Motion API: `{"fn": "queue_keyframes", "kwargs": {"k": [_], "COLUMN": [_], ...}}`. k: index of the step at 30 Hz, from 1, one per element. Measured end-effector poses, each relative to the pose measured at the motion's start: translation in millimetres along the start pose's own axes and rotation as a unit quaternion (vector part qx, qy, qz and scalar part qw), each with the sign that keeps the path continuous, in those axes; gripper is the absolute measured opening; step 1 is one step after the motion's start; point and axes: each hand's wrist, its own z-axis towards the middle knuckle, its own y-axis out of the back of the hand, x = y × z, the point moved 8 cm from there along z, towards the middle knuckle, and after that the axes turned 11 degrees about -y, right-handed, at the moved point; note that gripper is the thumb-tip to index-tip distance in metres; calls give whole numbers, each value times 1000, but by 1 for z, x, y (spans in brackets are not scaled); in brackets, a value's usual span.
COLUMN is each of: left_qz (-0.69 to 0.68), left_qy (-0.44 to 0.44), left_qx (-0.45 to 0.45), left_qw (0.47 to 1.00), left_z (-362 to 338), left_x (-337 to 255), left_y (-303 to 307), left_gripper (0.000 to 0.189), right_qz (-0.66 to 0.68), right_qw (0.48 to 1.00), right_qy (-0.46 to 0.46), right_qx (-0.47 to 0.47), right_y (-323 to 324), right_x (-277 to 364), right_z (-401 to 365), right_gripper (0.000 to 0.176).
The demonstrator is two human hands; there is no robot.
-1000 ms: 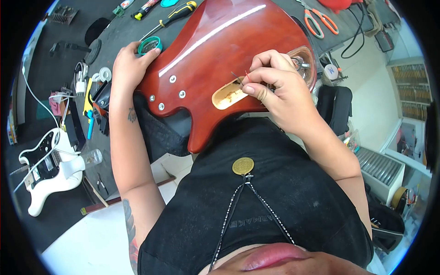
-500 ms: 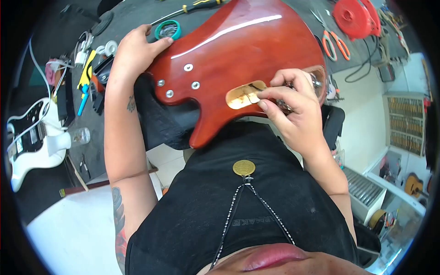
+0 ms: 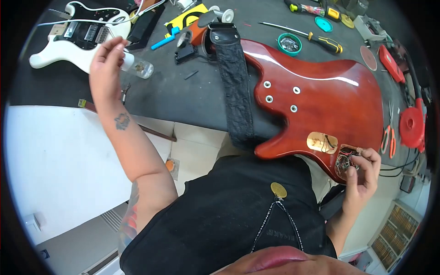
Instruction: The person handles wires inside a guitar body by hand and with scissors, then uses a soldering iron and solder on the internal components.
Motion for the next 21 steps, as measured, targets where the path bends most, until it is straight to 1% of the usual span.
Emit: {"fn": "queue_keyframes", "kwargs": {"k": [2, 3, 4, 6, 7, 8, 10, 11, 12, 14, 16, 17, 19, 20, 21], "left_qz": [43, 18, -3, -7, -21, -31, -59, -87, -107, -92, -85, -58, 31, 184, 309], "left_qy": [6, 17, 28, -3, -32, -60, -77, -66, -68, -93, -151, -187, -148, -189, -290], "left_qx": [23, 58, 95, 196, 240, 285, 265, 242, 244, 208, 229, 241, 138, 55, -34], "left_qw": [999, 998, 995, 981, 970, 956, 959, 964, 961, 969, 958, 951, 979, 963, 905], "left_z": [-12, -19, -28, -29, -18, -6, 40, 65, 97, 137, 159, 164, 193, 243, 281], "left_x": [16, 14, 6, -19, -24, -27, -43, -52, -50, -71, -107, -131, -151, -144, -145], "left_y": [-13, -36, -64, -124, -148, -172, -204, -218, -229, -252, -283, -297, -315, -314, -314], "left_gripper": [25, 24, 23, 23, 26, 29, 31, 29, 28, 30, 29, 31, 34, 42, 59], "right_qz": [40, 19, 23, 31, 32, 41, -35, -46, -40, -64, -63, -74, -81, -84, -78], "right_qw": [998, 999, 998, 996, 997, 994, 993, 991, 989, 987, 982, 979, 974, 973, 972], "right_qy": [-14, 3, 18, 39, 20, 38, 62, 56, 66, 56, 54, 38, 13, 8, 17], "right_qx": [-38, -46, -62, -69, -72, -91, -92, -110, -125, -139, -169, -188, -211, -214, -223], "right_y": [13, 17, 22, 22, 22, 27, 29, 33, 39, 50, 59, 66, 77, 78, 81], "right_x": [-9, -5, -2, 2, 7, 12, 20, 24, 27, 26, 22, 12, -6, -7, -4], "right_z": [8, 12, 16, 21, 22, 21, 21, 17, 12, 4, -5, -10, -19, -21, -26], "right_gripper": [20, 14, 14, 14, 17, 17, 20, 21, 21, 19, 18, 18, 17, 17, 16]}}
